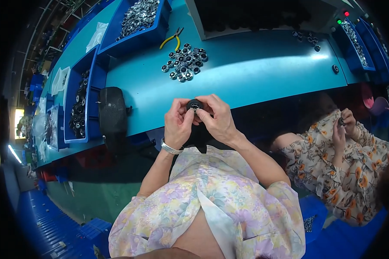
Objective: Assemble small circular components and metal rings at a factory workbench.
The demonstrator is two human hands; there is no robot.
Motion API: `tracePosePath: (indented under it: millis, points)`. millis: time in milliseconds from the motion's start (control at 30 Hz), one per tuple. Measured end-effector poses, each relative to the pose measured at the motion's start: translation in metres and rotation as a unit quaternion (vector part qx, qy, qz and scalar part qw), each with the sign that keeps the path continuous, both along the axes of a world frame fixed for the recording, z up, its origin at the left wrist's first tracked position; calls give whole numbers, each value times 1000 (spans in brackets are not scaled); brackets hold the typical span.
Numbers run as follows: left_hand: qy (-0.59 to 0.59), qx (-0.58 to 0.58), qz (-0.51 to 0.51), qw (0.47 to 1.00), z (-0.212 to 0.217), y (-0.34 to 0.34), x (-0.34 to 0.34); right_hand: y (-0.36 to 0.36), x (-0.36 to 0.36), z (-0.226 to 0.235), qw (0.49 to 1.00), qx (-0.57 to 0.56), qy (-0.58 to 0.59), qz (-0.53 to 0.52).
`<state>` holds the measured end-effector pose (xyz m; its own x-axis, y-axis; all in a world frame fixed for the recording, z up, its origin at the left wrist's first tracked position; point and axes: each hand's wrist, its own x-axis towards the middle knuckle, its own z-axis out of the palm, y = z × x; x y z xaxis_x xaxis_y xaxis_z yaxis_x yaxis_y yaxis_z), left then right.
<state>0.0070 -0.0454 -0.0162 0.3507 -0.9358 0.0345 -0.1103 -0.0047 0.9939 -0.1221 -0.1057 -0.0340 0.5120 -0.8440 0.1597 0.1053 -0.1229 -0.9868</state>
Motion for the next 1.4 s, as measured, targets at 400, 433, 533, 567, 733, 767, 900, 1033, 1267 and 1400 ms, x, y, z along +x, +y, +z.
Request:
tracePosePath:
  millis: [400,433,533,567,733,767,900,1033,1267,1400]
  points:
    - [146,46,-55,987,-4,3,14,-20,-8,2,978,157,-44,131]
    - [192,59,-80,976,-4,4,17,-20,-8,3,985,111,-33,127]
    - [260,84,-100,957,-7,5,22,-19,-14,12,992,-8,32,120]
    - [260,85,-100,957,-9,6,24,-18,-16,17,986,-81,86,115]
    - [445,55,-156,880,-10,6,24,-10,-12,27,969,-211,109,65]
    - [445,56,-157,880,-11,6,25,-8,-11,28,964,-235,113,51]
    - [495,44,-174,850,-11,5,20,-6,-9,23,957,-265,111,38]
    - [485,47,-161,858,-10,6,20,-6,-8,19,956,-271,114,17]
    - [489,35,-200,848,-15,4,22,-8,-9,32,943,-301,143,25]
    - [484,48,-164,858,-12,1,19,-6,-7,25,965,-235,119,7]
